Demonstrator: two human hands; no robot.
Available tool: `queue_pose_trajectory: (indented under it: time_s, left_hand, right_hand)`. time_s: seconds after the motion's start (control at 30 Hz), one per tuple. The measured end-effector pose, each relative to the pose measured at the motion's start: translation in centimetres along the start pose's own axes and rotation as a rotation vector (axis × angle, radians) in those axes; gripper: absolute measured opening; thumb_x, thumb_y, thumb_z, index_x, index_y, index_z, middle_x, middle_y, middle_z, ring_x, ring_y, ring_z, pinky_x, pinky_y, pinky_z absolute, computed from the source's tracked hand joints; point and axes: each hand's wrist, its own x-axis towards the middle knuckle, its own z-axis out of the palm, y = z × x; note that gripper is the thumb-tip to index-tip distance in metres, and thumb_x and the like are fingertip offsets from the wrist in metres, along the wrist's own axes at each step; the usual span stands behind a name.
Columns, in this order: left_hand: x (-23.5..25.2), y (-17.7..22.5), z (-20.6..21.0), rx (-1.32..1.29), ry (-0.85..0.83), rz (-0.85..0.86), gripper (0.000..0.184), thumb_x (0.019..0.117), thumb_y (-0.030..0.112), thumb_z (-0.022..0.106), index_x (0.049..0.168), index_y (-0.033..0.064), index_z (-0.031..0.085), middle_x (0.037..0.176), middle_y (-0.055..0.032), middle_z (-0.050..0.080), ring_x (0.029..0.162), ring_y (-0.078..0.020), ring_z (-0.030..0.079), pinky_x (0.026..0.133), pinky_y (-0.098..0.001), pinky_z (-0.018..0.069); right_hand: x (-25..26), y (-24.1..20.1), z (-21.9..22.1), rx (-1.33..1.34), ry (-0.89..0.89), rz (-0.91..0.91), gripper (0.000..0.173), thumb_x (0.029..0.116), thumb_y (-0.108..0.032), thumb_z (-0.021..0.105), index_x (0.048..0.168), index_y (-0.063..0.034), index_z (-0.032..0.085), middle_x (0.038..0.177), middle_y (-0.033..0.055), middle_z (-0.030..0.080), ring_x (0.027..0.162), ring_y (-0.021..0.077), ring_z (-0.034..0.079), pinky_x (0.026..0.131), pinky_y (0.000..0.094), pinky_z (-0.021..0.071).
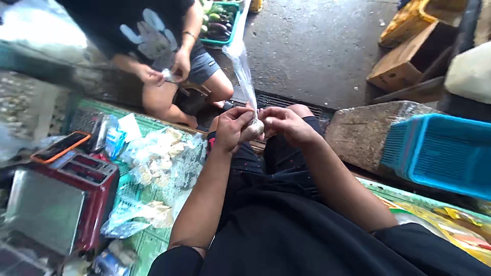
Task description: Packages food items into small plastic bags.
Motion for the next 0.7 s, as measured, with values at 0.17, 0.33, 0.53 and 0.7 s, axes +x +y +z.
queue_pose_trajectory:
  time_s: [0.17, 0.33, 0.53, 0.7]
  left_hand:
    - [-1.6, -0.9, -1.9, 0.017, 0.088, -0.05, 0.021, 0.1032, 0.03, 0.06, 0.11, 0.0133, 0.071, 0.091, -0.0029, 0.071, 0.077, -0.0115, 0.068, 0.071, -0.032, 0.0599]
    - [-4.0, -1.7, -3.0, 0.204, 0.073, -0.057, 0.016, 0.0911, 0.008, 0.075, 0.106, 0.0038, 0.071, 0.094, -0.0093, 0.071, 0.079, -0.0162, 0.068, 0.074, -0.0351, 0.06]
    - [-4.0, -2.7, -3.6, 0.254, 0.229, 0.195, 0.014, 0.0865, 0.005, 0.08, 0.098, 0.0068, 0.071, 0.09, -0.0078, 0.071, 0.075, -0.0158, 0.067, 0.067, -0.0323, 0.0596]
    - [-3.2, -2.9, -3.7, 0.169, 0.3, 0.234, 0.011, 0.0866, 0.008, 0.079, 0.093, 0.0003, 0.073, 0.087, -0.0087, 0.072, 0.08, -0.0153, 0.07, 0.076, -0.0355, 0.0609]
  right_hand:
    - [1.1, 1.7, 2.6, -0.059, -0.009, -0.019, 0.014, 0.097, -0.015, 0.068, 0.102, -0.0031, 0.071, 0.084, 0.0098, 0.07, 0.067, 0.0156, 0.064, 0.06, 0.0316, 0.0552]
    - [1.8, 2.4, 3.3, -0.095, 0.078, -0.102, 0.011, 0.0948, -0.013, 0.071, 0.097, -0.0018, 0.07, 0.082, 0.0095, 0.069, 0.071, 0.016, 0.066, 0.066, 0.0339, 0.0587]
    - [1.6, 3.1, 4.2, -0.001, -0.033, -0.001, 0.021, 0.0979, -0.015, 0.068, 0.115, -0.0029, 0.069, 0.096, 0.0121, 0.071, 0.074, 0.0184, 0.068, 0.063, 0.0339, 0.0605]
    - [1.4, 2.1, 3.9, -0.213, 0.003, -0.092, 0.019, 0.0955, -0.02, 0.071, 0.107, -0.0051, 0.071, 0.09, 0.0094, 0.072, 0.071, 0.0199, 0.069, 0.063, 0.0379, 0.0619]
